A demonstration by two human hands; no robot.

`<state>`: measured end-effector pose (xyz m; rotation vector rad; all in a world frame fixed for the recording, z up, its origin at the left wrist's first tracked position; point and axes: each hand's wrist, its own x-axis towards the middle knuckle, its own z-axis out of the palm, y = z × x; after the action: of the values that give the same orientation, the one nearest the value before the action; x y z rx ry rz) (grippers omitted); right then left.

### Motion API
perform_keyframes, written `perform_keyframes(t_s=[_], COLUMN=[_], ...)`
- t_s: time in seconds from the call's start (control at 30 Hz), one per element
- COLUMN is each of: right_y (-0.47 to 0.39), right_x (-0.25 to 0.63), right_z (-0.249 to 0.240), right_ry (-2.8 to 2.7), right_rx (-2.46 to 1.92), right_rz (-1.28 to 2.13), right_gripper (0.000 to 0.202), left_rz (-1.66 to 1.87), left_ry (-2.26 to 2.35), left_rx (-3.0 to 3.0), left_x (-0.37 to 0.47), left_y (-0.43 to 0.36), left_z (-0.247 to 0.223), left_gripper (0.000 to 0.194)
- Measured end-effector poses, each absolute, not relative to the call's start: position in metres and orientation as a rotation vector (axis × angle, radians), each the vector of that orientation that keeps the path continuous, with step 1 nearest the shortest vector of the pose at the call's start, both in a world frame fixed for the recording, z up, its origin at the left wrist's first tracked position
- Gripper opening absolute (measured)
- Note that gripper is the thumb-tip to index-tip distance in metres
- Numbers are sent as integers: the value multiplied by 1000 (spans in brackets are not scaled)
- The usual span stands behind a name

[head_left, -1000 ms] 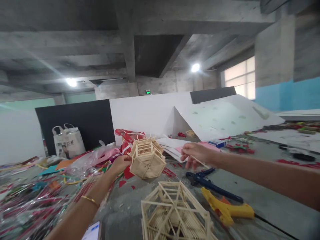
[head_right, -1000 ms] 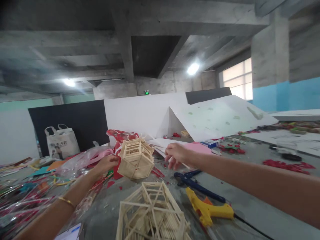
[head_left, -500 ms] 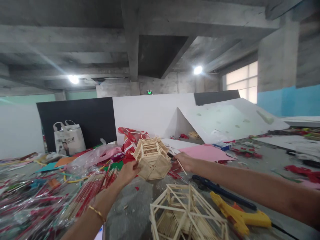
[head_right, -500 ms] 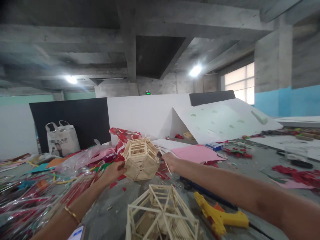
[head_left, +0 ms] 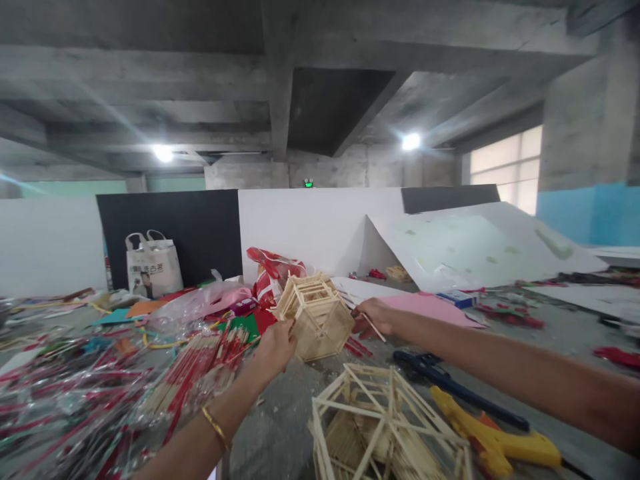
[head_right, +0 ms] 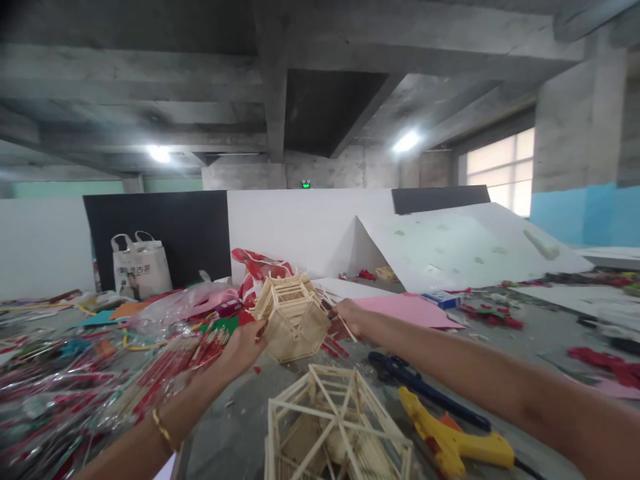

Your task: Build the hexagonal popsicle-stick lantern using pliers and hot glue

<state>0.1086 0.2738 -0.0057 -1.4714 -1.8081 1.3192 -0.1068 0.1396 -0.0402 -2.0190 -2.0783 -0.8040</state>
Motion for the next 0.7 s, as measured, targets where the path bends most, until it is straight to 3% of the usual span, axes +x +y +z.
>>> perform_keyframes(t_s=[0.37,0.53,0.7], right_y=[285,285,285], right_x=[133,124,101], right_z=[98,135,155], right_ry=[-2410,-2710,-2786], right_rx=[-1277,-1066,-998], right_rz=[25,-767,-930], right_gripper=[12,24,23], left_rz=[-809,-804,-829], left_ry=[-2054,-1949,-1998], left_rx=[-2148,-2289,-2304], left_x=[-120,-133,-150], left_y=[144,141,125], left_z=[-22,-16,-1], left_gripper=[17,21,20])
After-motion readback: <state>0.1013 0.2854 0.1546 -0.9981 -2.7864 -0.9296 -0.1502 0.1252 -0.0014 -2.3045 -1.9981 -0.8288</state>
